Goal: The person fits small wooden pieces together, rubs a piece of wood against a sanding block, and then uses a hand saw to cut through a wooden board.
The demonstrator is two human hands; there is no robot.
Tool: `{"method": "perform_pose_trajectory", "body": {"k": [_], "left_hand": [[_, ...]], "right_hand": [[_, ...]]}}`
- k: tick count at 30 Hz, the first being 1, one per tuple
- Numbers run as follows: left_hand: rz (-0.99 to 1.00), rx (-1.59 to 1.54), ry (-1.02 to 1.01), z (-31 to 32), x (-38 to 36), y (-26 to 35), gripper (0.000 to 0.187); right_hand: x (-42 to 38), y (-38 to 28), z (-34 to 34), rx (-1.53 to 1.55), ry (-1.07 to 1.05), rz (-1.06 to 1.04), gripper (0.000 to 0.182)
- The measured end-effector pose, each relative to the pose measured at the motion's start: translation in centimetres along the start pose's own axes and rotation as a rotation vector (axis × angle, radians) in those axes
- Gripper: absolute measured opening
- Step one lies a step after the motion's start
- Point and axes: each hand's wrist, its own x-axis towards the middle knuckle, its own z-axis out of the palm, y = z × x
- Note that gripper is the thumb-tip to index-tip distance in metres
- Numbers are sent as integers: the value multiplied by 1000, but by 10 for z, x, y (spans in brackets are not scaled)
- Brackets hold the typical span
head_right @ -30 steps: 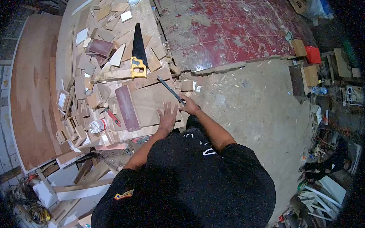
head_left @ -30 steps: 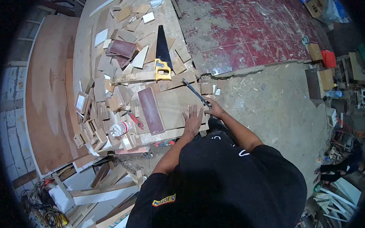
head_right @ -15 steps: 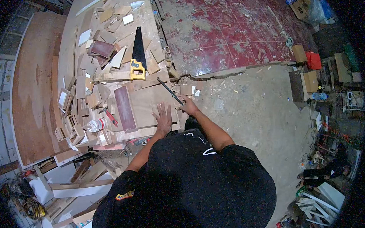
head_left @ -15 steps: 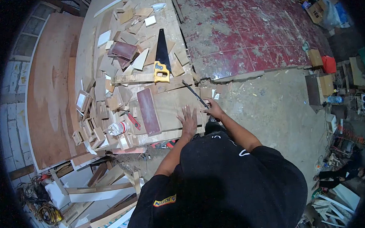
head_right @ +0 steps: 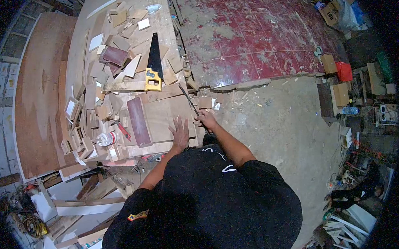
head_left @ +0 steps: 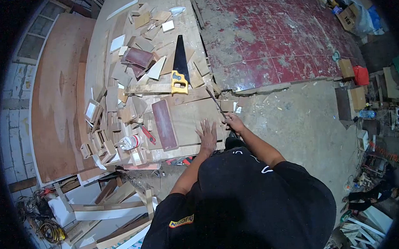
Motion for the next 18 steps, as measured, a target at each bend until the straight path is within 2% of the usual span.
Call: {"method": "perform_pose_trajectory", "body": {"k": [2, 4, 8, 15, 18], "left_hand": [[-4, -37, -4, 3, 1, -2, 77], [6, -58, -14, 2, 1, -3, 81], [8, -102, -63, -1, 1, -3, 86], [39, -94, -49, -2, 3, -4, 88], [25, -18, -94, -11, 2, -2, 79]], "right_hand": [[-3, 0, -1, 36, -12, -22, 47], [-13, -6, 1, 241, 20, 67, 49], [-9, -8, 4, 162, 75, 24, 51], [3, -5, 7, 101, 69, 94, 50], [6, -1, 6, 56, 82, 109, 47]]}}
